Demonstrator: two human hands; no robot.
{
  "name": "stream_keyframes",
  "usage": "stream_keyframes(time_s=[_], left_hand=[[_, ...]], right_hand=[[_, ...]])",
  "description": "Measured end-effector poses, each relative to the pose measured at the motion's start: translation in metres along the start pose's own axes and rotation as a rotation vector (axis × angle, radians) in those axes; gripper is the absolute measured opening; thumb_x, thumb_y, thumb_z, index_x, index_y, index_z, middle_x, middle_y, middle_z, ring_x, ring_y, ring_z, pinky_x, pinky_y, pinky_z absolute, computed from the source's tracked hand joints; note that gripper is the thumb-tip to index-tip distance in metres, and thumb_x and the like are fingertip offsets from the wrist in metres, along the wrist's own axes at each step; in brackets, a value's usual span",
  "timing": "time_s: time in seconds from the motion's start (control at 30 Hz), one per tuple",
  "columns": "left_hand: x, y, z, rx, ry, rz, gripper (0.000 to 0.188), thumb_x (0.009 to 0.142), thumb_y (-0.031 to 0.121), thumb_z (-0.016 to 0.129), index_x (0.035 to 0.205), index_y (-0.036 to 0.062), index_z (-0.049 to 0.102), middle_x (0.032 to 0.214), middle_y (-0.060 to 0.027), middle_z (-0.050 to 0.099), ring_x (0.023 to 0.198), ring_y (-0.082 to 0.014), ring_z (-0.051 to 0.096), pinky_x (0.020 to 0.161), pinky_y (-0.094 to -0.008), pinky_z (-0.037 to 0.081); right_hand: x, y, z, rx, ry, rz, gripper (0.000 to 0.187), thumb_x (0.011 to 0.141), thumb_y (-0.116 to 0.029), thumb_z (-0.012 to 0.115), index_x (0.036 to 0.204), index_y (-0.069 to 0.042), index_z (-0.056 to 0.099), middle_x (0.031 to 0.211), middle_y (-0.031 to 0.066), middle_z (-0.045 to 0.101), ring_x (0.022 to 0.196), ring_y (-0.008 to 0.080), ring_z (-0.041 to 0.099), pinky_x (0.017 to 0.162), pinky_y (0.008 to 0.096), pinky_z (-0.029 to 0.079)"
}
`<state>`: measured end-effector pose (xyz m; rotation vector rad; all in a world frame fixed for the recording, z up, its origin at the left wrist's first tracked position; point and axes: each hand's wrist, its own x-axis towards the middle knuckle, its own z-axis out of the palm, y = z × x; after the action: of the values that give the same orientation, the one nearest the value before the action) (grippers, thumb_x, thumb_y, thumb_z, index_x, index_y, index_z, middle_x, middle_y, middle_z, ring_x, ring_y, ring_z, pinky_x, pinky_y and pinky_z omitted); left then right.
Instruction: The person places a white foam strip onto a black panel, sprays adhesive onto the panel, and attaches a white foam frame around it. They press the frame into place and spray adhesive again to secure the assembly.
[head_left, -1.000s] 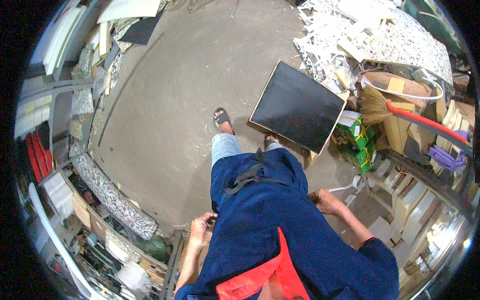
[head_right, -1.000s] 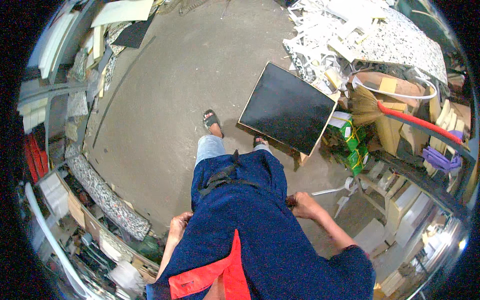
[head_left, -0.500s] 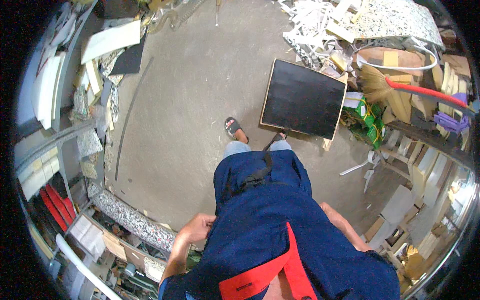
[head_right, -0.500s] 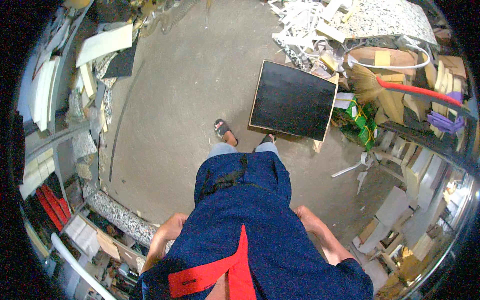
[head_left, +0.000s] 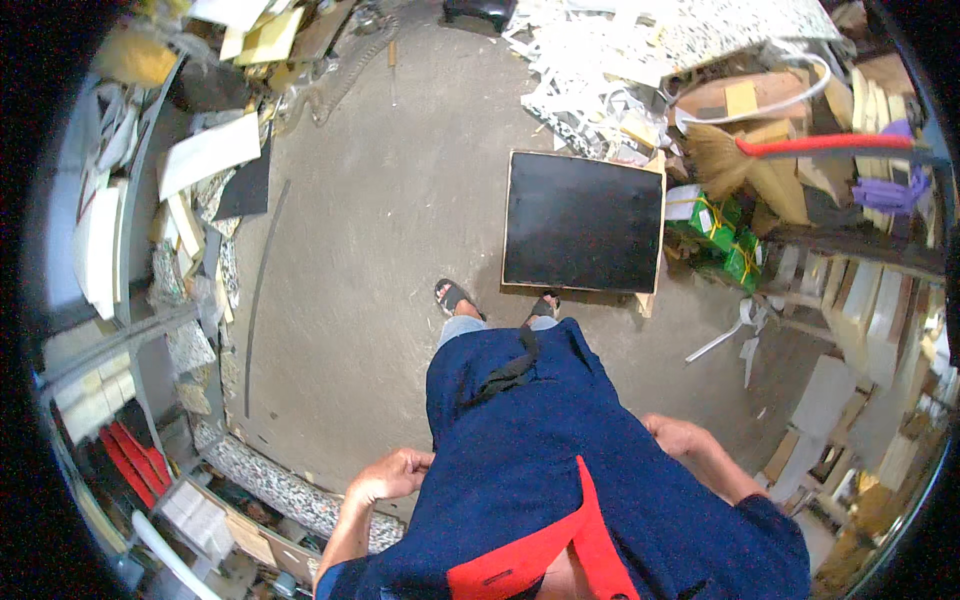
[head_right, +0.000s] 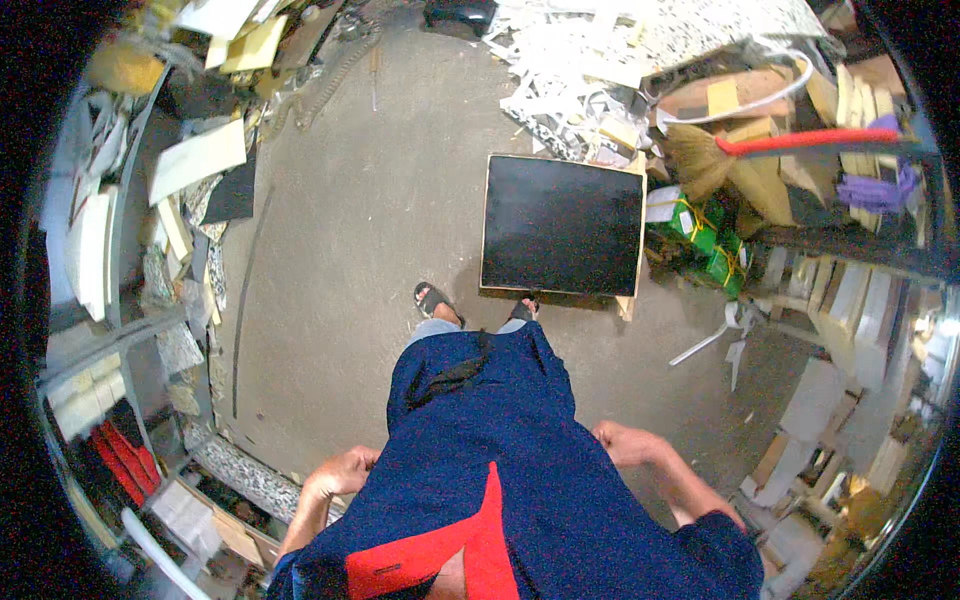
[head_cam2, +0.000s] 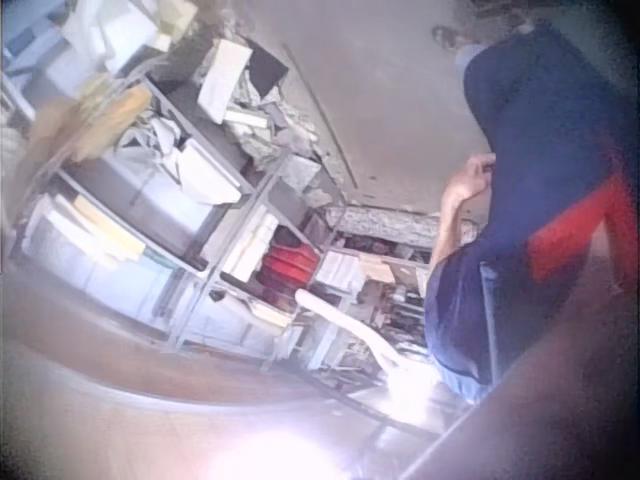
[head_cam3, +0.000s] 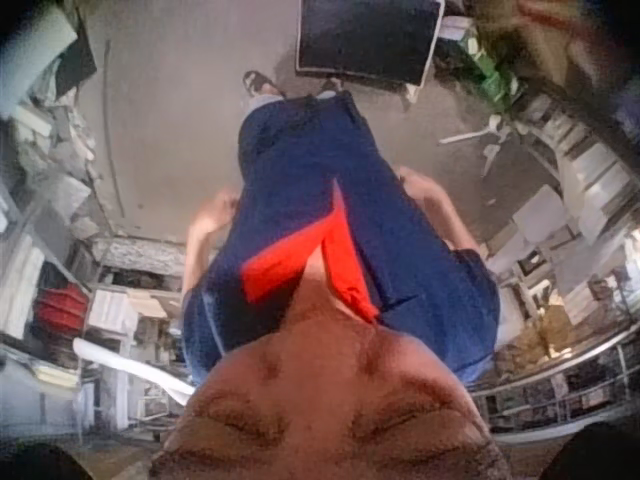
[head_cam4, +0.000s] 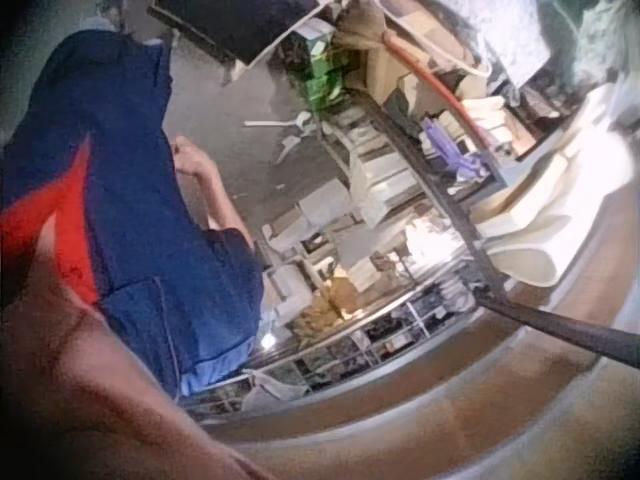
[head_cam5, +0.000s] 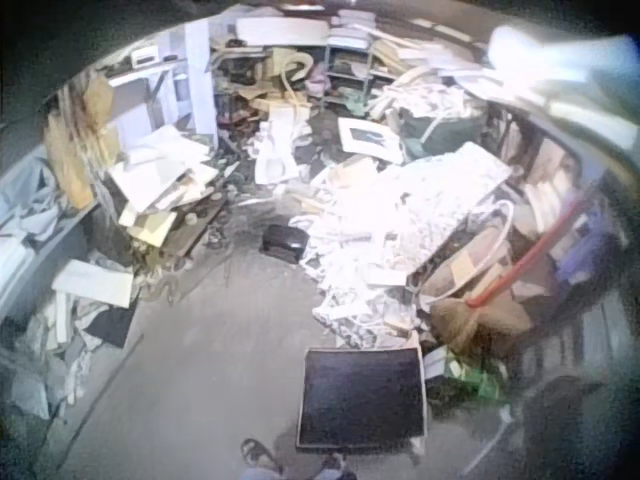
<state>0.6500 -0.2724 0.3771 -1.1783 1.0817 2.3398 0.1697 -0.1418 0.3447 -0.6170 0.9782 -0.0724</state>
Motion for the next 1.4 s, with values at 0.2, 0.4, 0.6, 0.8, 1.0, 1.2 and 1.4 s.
stream_keyframes(time_s=[0.2, 0.4, 0.6, 0.8, 1.0, 1.2, 1.4], left_hand=[[0.026, 0.021, 0.021, -0.134, -0.082, -0.084, 0.021, 0.093, 0.000, 0.062, 0.113, -0.0010, 0.068, 0.110, -0.0036, 0.071, 0.096, -0.0107, 0.063, 0.086, -0.0268, 0.050], [0.075, 0.061, -0.005, 0.132, 0.185, -0.188, 0.013, 0.088, 0.007, 0.070, 0.100, 0.0003, 0.071, 0.090, -0.0056, 0.072, 0.079, -0.0110, 0.063, 0.072, -0.0268, 0.050], [0.178, 0.087, -0.072, 0.489, 0.549, -0.068, 0.027, 0.085, 0.020, 0.072, 0.102, -0.0002, 0.070, 0.094, -0.0124, 0.074, 0.088, -0.0202, 0.070, 0.079, -0.0343, 0.054], [0.325, 0.067, -0.165, 0.652, 0.521, -0.127, 0.036, 0.084, 0.023, 0.071, 0.110, -0.0008, 0.067, 0.105, -0.0183, 0.071, 0.099, -0.0301, 0.069, 0.087, -0.0401, 0.053], [0.400, 0.013, -0.213, 0.952, 0.606, 0.002, 0.059, 0.082, 0.033, 0.073, 0.127, -0.0017, 0.056, 0.128, -0.0242, 0.058, 0.119, -0.0413, 0.053, 0.102, -0.0468, 0.041], [0.431, -0.042, -0.220, 1.282, 0.534, -0.075, 0.084, 0.079, 0.044, 0.074, 0.141, -0.0013, 0.041, 0.147, -0.0296, 0.035, 0.132, -0.0489, 0.036, 0.109, -0.0576, 0.028], [0.441, -0.055, -0.231, 1.391, 0.454, -0.122, 0.087, 0.077, 0.042, 0.076, 0.144, 0.0016, 0.037, 0.152, -0.0299, 0.029, 0.137, -0.0495, 0.030, 0.111, -0.0605, 0.023]], right_hand=[[0.017, 0.018, -0.049, -0.083, -0.271, -0.280, 0.020, 0.085, -0.022, 0.074, 0.091, -0.003, 0.073, 0.083, -0.0013, 0.072, 0.075, 0.0077, 0.060, 0.068, 0.0308, 0.051], [0.024, 0.039, -0.112, 0.034, -0.138, -0.028, 0.020, 0.085, -0.021, 0.073, 0.096, -0.004, 0.074, 0.082, 0.0003, 0.071, 0.073, 0.0098, 0.062, 0.067, 0.0300, 0.052], [0.120, 0.052, -0.203, 0.174, 0.761, -0.074, 0.026, 0.095, -0.027, 0.061, 0.093, -0.002, 0.069, 0.080, 0.0025, 0.068, 0.067, 0.0101, 0.060, 0.060, 0.0277, 0.050], [0.307, 0.118, -0.243, 0.606, 0.993, 0.029, 0.030, 0.096, -0.033, 0.061, 0.093, -0.004, 0.067, 0.073, 0.0024, 0.064, 0.061, 0.0096, 0.060, 0.050, 0.0272, 0.049], [0.515, 0.199, -0.231, 1.022, 1.033, 0.227, 0.037, 0.096, -0.042, 0.060, 0.096, -0.006, 0.067, 0.069, 0.0051, 0.064, 0.051, 0.0160, 0.060, 0.043, 0.0298, 0.049], [0.672, 0.280, -0.244, 1.555, 0.897, 0.178, 0.091, 0.090, -0.072, 0.047, 0.151, -0.008, 0.026, 0.145, 0.0201, 0.043, 0.129, 0.0349, 0.046, 0.100, 0.0550, 0.042], [0.744, 0.308, -0.305, 1.958, 0.960, -0.084, 0.102, 0.085, -0.084, 0.032, 0.157, -0.013, 0.017, 0.160, 0.0166, 0.026, 0.146, 0.0372, 0.025, 0.113, 0.0637, 0.022]])
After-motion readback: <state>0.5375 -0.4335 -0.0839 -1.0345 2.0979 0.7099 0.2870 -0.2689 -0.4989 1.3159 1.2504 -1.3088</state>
